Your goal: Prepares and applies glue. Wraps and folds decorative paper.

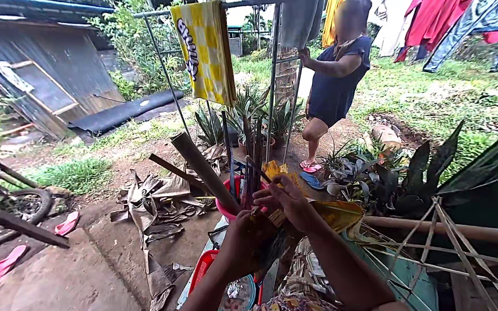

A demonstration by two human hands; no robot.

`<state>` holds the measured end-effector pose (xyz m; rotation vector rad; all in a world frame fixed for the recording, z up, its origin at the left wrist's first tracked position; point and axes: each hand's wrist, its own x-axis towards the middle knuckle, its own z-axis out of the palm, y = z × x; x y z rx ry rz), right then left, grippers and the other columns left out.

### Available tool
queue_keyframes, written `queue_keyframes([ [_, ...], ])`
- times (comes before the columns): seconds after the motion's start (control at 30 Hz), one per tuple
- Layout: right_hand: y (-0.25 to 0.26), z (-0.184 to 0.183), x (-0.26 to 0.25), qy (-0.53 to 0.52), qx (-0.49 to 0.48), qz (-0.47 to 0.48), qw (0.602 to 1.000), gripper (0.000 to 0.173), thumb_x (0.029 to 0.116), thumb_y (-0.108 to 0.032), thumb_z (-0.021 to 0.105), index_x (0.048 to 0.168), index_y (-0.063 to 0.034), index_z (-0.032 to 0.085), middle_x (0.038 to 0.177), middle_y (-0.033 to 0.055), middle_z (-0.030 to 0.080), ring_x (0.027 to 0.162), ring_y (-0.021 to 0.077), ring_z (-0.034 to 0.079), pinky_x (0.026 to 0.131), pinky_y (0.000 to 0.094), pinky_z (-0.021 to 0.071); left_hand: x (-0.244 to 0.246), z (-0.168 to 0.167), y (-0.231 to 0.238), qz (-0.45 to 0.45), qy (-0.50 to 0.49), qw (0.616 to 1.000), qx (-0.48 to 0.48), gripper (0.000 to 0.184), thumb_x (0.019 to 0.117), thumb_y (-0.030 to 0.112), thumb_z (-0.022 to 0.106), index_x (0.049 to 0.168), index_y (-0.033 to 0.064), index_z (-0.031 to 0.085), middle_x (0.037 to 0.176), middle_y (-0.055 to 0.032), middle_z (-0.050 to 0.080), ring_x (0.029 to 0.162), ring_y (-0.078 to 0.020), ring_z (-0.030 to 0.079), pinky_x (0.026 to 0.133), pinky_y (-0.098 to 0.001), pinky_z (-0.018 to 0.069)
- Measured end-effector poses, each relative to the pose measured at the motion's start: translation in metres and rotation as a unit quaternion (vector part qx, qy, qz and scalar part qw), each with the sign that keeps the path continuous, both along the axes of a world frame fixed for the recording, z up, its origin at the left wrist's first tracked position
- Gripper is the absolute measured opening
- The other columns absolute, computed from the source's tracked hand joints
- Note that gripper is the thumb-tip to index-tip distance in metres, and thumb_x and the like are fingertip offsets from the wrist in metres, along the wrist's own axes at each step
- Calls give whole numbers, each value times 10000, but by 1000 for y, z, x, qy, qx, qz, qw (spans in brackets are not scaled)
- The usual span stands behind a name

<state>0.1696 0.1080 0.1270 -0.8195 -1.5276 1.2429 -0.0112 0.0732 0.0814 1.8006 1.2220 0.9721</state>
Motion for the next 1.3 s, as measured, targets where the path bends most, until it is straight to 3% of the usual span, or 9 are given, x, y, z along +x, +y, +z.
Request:
queue_keyframes([
  [0.07,-8,11,26,-31,51,-11,998,199,1070,-180,482,1191,-41,556,1043,91,723,947,178,724,877,354,599,-9,16,-6,-29,-35,999,-19,271,923,233,747,1137,69,715,1165,-44,669,1027,-91,674,896,-267,587],
  [0.13,-15,22,50,-86,104,-33,990,130,1002,-190,621,1069,-87,662,939,-13,697,837,55,672,782,237,580,-17,30,-10,-60,-59,996,-42,291,933,243,747,1158,63,704,1151,-35,681,993,-95,694,881,-276,604],
  [0.27,-19,31,75,-104,178,-35,978,142,960,-217,701,1029,-115,773,927,-42,707,841,36,651,751,197,553,-20,52,-18,-115,-77,987,-83,280,945,217,741,1171,62,685,1124,-17,690,966,-83,701,872,-265,606],
  [0.37,-23,31,77,-115,209,-39,970,162,956,-228,699,1037,-123,793,924,-44,694,840,31,631,731,179,524,-14,60,-23,-124,-57,988,-71,285,932,220,755,1160,62,690,1120,-6,667,968,-57,685,868,-234,595],
  [0.7,-33,18,77,-127,239,-46,962,148,969,-227,684,1032,-140,787,968,-40,677,924,45,635,811,189,543,-9,49,-24,-103,-45,994,-4,325,931,254,758,1185,59,703,1201,-46,649,1021,-70,675,866,-233,596],
  [1.0,-37,20,74,-146,259,-80,952,151,970,-229,677,1022,-137,785,974,-37,674,945,53,640,847,209,551,-5,54,-27,-111,-53,992,-12,322,935,247,756,1193,64,695,1192,-40,645,999,-71,683,851,-233,608],
  [1.3,-44,12,78,-135,248,-134,950,155,965,-229,675,1010,-135,789,942,-42,656,902,40,621,786,173,531,0,43,-19,-114,-96,989,0,299,937,231,749,1171,51,701,1140,-31,664,998,-71,679,875,-242,594],
])
